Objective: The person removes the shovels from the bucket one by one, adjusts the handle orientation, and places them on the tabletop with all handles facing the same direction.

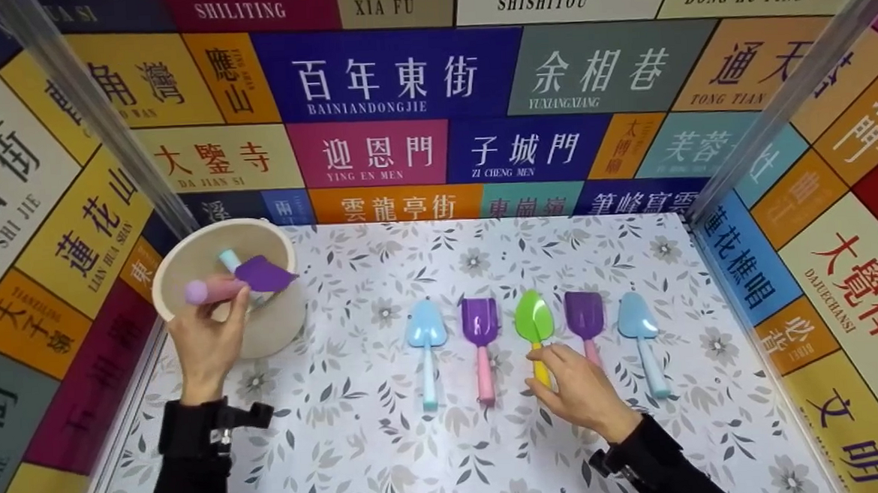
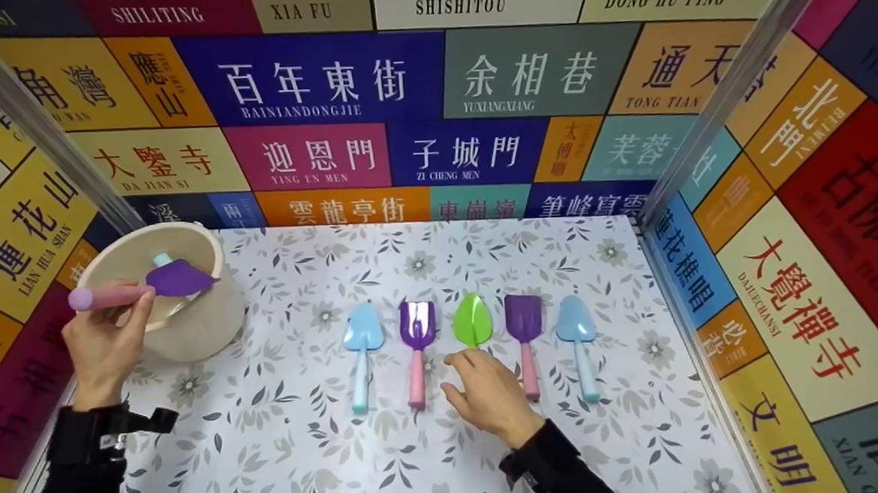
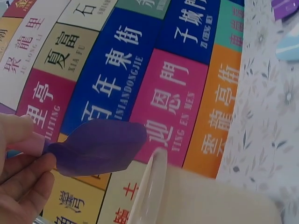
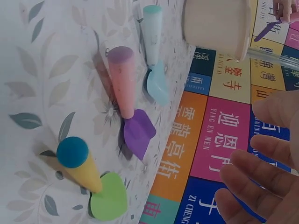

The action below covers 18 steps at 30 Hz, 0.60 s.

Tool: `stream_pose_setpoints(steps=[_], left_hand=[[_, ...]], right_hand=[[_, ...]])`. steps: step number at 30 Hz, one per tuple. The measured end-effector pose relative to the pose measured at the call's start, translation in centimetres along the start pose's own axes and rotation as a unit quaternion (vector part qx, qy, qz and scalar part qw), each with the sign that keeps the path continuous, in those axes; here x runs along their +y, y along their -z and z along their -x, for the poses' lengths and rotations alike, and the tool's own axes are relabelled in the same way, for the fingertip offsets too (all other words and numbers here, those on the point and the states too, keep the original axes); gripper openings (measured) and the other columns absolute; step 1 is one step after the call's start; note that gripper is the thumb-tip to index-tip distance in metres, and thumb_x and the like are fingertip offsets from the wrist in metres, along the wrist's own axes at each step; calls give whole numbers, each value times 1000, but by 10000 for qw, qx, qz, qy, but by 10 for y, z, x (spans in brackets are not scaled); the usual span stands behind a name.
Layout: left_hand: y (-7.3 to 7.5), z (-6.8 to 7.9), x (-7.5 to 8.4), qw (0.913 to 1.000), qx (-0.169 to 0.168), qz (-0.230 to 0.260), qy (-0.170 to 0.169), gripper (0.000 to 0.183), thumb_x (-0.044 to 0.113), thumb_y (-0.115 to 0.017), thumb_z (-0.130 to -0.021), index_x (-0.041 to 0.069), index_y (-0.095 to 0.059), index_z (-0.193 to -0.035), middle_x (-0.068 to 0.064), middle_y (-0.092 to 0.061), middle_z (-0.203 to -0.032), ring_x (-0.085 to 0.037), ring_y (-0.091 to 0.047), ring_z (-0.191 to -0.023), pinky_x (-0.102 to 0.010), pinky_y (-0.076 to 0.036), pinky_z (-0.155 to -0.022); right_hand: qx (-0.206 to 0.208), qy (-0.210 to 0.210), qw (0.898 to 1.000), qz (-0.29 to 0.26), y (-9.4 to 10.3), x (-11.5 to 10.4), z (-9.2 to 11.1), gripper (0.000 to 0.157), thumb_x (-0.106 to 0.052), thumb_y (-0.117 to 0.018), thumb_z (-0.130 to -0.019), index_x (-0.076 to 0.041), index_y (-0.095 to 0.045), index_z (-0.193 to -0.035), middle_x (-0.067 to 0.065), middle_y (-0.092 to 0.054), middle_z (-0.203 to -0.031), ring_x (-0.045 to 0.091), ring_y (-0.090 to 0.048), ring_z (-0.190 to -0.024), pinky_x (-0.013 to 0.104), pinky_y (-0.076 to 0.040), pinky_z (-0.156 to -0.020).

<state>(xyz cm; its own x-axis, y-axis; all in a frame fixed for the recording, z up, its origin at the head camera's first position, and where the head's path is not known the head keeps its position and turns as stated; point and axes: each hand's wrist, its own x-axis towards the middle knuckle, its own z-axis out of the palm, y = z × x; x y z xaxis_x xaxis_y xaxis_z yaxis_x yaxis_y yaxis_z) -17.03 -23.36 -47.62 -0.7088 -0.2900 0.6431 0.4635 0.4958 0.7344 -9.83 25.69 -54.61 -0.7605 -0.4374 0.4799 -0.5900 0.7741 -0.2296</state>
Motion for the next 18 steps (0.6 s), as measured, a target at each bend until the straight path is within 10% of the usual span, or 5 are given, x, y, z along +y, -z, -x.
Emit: stream_pose_setpoints(steps=[9,18], left_hand=[[-48,37,10,9923,-71,1149,-457,20,-23,-75,-79,-10,-73,-94,-33,-72,-98,3,-70,-101,-16,-57,-96],[-107,88,18,9641,-236,2601,-479,16,-18,-73,-85,-7,-75,-97,-29,-74,-96,-14,-75,-96,-24,-61,-93]], right_hand=[[191,-203,9976,-627,-6,-8,-26,35,-3,-83,-85,2,-69,-116,15,-73,-106,28,-71,-97,42,-63,-83],[136,-982,9745,-2011,-27,-15,-52,27,1,-79,-89,4,-69,-114,19,-74,-104,34,-71,-91,44,-63,-79]])
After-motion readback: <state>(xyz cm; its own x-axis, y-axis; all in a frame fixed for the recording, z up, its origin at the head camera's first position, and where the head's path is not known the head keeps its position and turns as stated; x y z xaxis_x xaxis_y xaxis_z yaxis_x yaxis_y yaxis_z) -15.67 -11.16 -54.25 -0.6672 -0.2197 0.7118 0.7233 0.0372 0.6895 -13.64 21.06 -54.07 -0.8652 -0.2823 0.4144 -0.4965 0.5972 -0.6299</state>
